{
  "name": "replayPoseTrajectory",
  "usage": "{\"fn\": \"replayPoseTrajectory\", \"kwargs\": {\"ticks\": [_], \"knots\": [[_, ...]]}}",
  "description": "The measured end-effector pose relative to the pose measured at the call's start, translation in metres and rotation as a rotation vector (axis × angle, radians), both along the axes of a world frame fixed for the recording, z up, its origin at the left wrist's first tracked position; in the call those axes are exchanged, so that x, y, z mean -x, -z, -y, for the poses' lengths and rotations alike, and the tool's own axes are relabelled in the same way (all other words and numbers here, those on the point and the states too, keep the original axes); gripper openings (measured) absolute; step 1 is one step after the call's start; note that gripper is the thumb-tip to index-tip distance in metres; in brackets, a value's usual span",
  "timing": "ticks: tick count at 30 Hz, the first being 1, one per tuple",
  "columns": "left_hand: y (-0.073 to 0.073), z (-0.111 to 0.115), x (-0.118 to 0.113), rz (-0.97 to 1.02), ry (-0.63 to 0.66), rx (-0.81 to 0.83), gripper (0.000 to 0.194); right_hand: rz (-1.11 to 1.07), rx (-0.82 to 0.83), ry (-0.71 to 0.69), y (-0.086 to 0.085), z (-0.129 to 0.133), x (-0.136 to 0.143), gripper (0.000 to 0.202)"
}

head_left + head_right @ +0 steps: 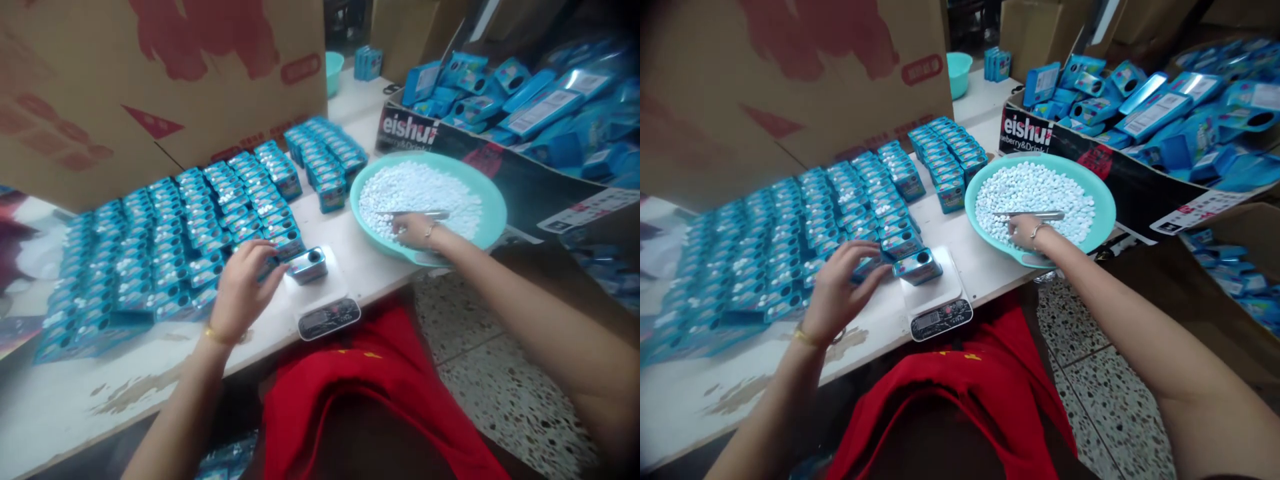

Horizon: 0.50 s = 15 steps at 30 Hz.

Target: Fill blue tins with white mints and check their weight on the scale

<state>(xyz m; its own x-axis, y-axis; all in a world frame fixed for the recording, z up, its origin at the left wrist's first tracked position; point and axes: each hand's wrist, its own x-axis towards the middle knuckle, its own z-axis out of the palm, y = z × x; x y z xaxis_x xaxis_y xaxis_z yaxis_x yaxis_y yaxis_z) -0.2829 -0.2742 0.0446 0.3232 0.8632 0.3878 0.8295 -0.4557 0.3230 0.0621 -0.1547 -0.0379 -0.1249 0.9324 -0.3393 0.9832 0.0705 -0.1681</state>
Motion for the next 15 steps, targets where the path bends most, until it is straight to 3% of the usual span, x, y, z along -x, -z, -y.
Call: {"fn": "replayPoseTrajectory", "kwargs": {"ticks": [3, 6, 8, 11, 15], "knots": [[0.023, 0.023, 0.027, 0.069, -0.144, 0.041, 0.016, -0.32, -0.025, 0.238, -0.001, 0.002, -0.019, 0.026], [0.063, 0.045, 0.05, 0.118, -0.243, 0.139, 0.019, -0.702, -0.026, 0.464, 0.0, 0.003, -0.037, 0.023], [0.091, 0.059, 0.058, 0.14, -0.279, 0.197, 0.021, -0.794, -0.035, 0.54, -0.001, 0.003, -0.043, 0.016], [0.124, 0.075, 0.061, 0.146, -0.319, 0.247, 0.021, -0.759, -0.116, 0.531, -0.009, 0.004, -0.039, 0.009], [0.149, 0.083, 0.056, 0.201, -0.361, 0.213, 0.017, -0.893, -0.17, 0.427, -0.036, 0.014, -0.004, 0.011]]}}
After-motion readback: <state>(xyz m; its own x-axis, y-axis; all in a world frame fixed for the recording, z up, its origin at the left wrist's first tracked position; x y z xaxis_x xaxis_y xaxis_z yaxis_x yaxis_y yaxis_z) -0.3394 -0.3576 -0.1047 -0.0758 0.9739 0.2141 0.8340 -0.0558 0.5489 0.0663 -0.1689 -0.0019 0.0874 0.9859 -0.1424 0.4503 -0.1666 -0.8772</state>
